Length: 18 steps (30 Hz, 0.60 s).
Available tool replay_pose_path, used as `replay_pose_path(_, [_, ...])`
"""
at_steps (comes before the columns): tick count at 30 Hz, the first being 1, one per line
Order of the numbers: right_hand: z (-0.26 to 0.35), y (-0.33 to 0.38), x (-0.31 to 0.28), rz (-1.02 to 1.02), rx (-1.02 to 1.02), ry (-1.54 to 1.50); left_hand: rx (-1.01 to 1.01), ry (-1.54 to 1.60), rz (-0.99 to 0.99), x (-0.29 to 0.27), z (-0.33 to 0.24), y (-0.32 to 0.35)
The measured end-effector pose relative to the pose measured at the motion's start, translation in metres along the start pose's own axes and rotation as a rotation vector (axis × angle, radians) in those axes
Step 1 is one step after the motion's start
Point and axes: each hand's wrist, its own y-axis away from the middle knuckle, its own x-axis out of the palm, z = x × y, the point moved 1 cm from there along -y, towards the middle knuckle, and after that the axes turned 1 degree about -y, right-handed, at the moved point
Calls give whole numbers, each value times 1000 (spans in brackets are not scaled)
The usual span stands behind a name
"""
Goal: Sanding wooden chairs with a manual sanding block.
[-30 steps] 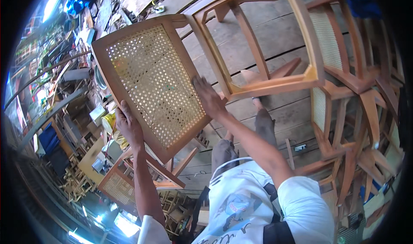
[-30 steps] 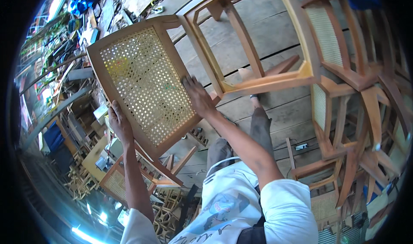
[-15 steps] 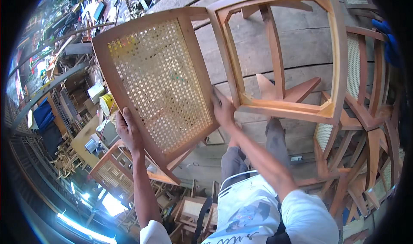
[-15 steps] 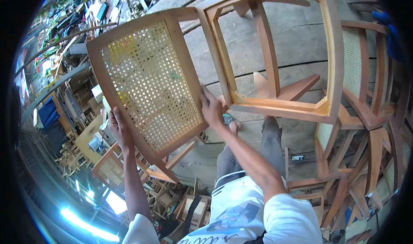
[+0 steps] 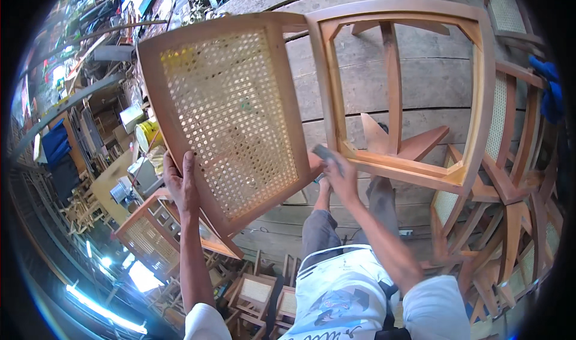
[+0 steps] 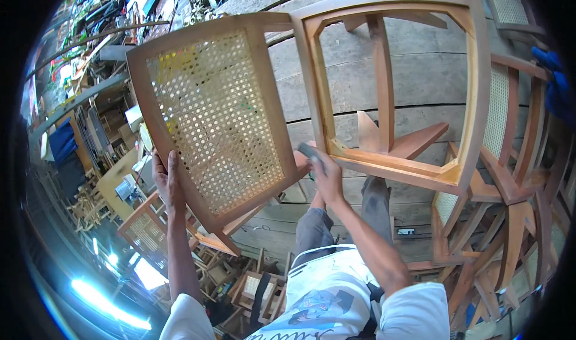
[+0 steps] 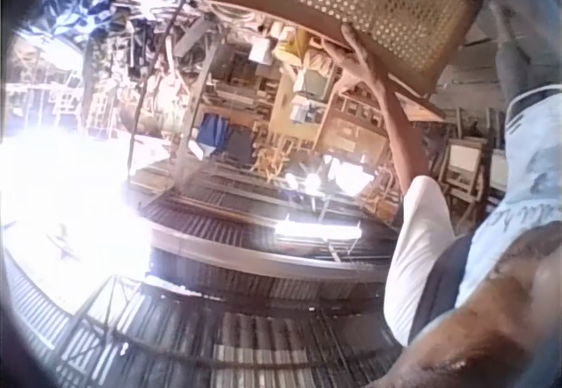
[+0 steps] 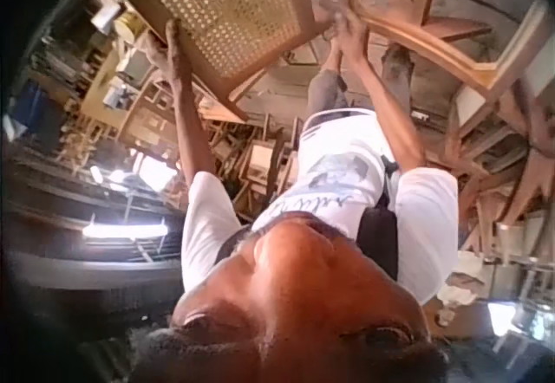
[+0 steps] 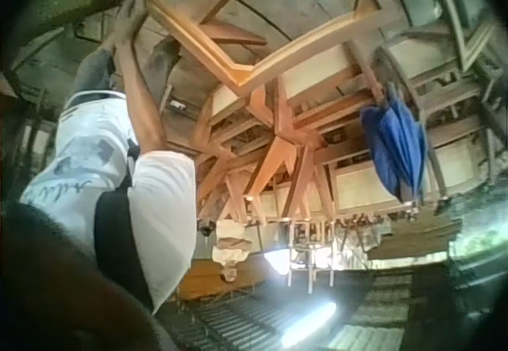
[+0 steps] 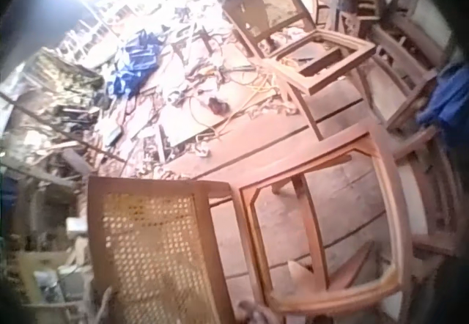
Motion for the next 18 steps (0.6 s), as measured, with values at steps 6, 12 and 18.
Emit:
replay_pose_path(6, [90,100,56,-78,-256,223,-203,313,145,37,-96,53])
replay_pose_path(12, [24,138,-14,-216,-128,137,261,502,264,97,-160,90])
replay_pose_path(18, [36,148,-42,-401,-558,1064,-160,687,356,78,4,123])
